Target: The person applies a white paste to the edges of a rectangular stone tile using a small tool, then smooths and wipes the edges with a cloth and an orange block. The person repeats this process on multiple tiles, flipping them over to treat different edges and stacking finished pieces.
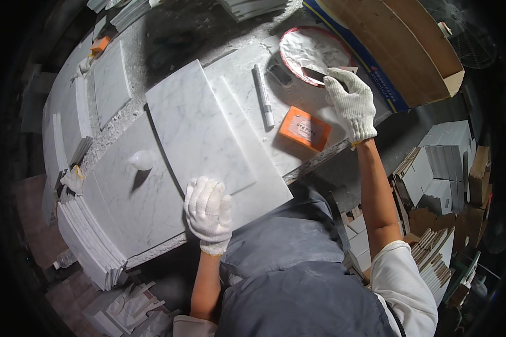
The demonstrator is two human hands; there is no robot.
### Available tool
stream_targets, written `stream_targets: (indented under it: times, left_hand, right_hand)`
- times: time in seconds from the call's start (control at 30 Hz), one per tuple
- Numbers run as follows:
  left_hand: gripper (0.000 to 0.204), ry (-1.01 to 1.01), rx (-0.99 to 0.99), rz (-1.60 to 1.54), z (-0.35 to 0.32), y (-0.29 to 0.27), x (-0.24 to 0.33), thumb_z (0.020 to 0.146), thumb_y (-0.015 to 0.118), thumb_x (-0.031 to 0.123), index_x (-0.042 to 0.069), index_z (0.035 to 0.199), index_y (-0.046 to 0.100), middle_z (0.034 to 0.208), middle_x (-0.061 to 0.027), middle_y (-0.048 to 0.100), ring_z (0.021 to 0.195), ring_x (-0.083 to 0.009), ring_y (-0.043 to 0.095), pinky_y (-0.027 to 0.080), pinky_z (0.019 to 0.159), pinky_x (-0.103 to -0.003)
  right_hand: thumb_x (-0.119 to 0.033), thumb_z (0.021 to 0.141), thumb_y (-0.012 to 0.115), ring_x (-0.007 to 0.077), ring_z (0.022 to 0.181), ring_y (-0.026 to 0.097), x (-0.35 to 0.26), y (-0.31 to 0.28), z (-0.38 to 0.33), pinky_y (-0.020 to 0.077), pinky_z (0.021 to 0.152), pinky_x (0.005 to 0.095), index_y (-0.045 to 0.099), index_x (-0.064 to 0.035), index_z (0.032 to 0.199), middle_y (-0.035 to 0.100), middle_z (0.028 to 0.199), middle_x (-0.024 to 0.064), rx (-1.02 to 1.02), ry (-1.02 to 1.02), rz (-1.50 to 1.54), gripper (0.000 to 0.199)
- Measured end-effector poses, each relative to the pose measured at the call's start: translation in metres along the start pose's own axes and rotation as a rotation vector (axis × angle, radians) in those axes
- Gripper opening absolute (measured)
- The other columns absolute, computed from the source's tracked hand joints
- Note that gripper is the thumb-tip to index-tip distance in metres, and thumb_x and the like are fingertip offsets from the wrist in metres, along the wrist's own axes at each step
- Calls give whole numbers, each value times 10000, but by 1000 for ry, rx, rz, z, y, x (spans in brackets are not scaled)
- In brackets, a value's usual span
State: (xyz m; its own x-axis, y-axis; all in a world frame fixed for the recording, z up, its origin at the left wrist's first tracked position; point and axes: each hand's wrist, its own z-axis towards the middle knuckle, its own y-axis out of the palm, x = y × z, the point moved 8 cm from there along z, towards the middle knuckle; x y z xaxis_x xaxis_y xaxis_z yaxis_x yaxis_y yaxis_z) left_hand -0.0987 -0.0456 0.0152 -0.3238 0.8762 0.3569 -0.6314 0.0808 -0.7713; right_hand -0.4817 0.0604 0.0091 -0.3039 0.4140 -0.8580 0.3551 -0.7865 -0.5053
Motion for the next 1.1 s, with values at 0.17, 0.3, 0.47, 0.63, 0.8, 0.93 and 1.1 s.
stream_targets:
  times: [0.17,0.3,0.47,0.63,0.8,0.93,1.1]
  left_hand:
    - [243,3,28,7,-1,1,-2,996,673,208,57,1183,711,1212,-99,685,1214,-315,626,486,1103,-535]
    - [237,3,27,24,-1,2,-2,989,682,218,72,1171,719,1199,-80,690,1205,-305,632,499,1086,-525]
    - [241,-1,38,14,1,1,-2,985,684,218,72,1173,721,1204,-81,692,1200,-307,635,500,1084,-524]
    - [238,-10,26,-14,3,0,-1,998,673,188,25,1166,715,1195,-121,699,1194,-334,640,480,1108,-543]
    - [237,-18,23,19,3,0,-3,996,677,205,35,1152,728,1178,-111,707,1188,-329,645,491,1098,-531]
    - [267,-16,56,31,2,-1,-4,907,726,184,53,1138,741,1199,-90,701,1212,-304,629,498,1099,-507]
    - [280,-24,53,41,1,0,-6,864,753,181,77,1124,749,1211,-76,692,1232,-283,613,500,1093,-490]
  right_hand:
    - [-223,966,760,90,735,701,8,1,3,564,648,233,736,-35,1229,758,952,45,-17,55,96,324]
    - [-226,962,764,78,723,686,14,1,2,553,636,225,737,-35,1228,750,911,28,-22,136,206,329]
    - [-211,943,770,90,742,689,12,-1,-3,546,696,252,756,6,1156,767,936,61,0,152,245,305]
    - [-157,944,772,83,732,662,17,3,-5,528,657,227,757,10,1160,744,929,40,7,240,330,274]
    - [-152,954,763,85,754,671,13,-1,-7,548,685,227,755,9,1174,749,939,40,35,188,345,273]
    - [-211,961,765,68,753,670,1,-12,-19,511,632,204,756,-40,1210,756,952,10,63,162,284,302]
    - [-247,959,765,50,697,640,-23,-1,-66,448,553,176,747,-49,1227,752,938,16,-54,258,354,334]
